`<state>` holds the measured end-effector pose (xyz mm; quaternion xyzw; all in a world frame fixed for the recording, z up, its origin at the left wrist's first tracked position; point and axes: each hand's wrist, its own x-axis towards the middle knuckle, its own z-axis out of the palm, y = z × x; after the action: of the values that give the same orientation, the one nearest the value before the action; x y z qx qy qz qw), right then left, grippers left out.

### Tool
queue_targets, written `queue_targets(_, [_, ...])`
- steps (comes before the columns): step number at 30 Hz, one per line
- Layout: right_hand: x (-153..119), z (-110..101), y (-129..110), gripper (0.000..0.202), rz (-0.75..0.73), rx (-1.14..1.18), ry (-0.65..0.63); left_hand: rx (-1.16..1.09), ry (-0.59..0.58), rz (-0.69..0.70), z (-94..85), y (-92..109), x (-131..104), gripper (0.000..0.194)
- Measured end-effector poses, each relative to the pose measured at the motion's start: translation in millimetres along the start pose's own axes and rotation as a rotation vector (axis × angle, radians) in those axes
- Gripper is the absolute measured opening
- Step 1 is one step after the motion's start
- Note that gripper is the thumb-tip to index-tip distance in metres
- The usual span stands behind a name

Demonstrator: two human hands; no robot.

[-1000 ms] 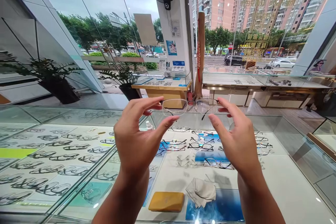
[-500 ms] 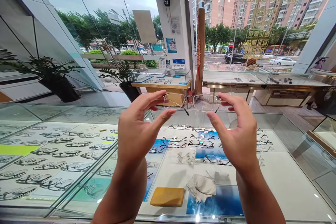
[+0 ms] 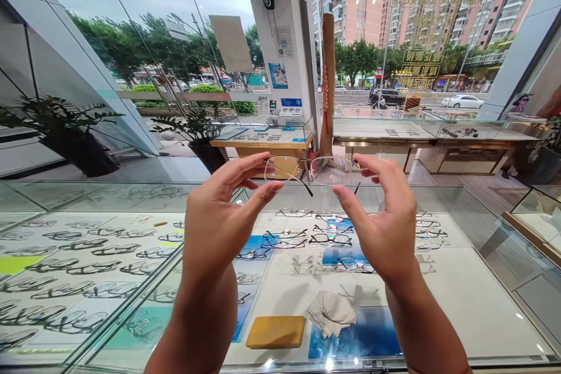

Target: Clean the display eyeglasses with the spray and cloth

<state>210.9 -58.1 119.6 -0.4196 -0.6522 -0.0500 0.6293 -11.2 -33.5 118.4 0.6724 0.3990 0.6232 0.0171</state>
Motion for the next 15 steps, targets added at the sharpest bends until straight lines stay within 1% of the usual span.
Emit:
queue_targets(9, [-0.5, -0.8, -0.4, 0.034, -0.007, 0.008, -0.013, 0.039, 0.009, 0.015, -1.7, -1.8, -0.4, 0.044])
queue_targets(15, [1.0, 0.5, 1.1, 0.036, 0.015, 0.011, -0.043, 0.096, 0.056, 0.056, -2.0, 3.9, -1.2, 0.04])
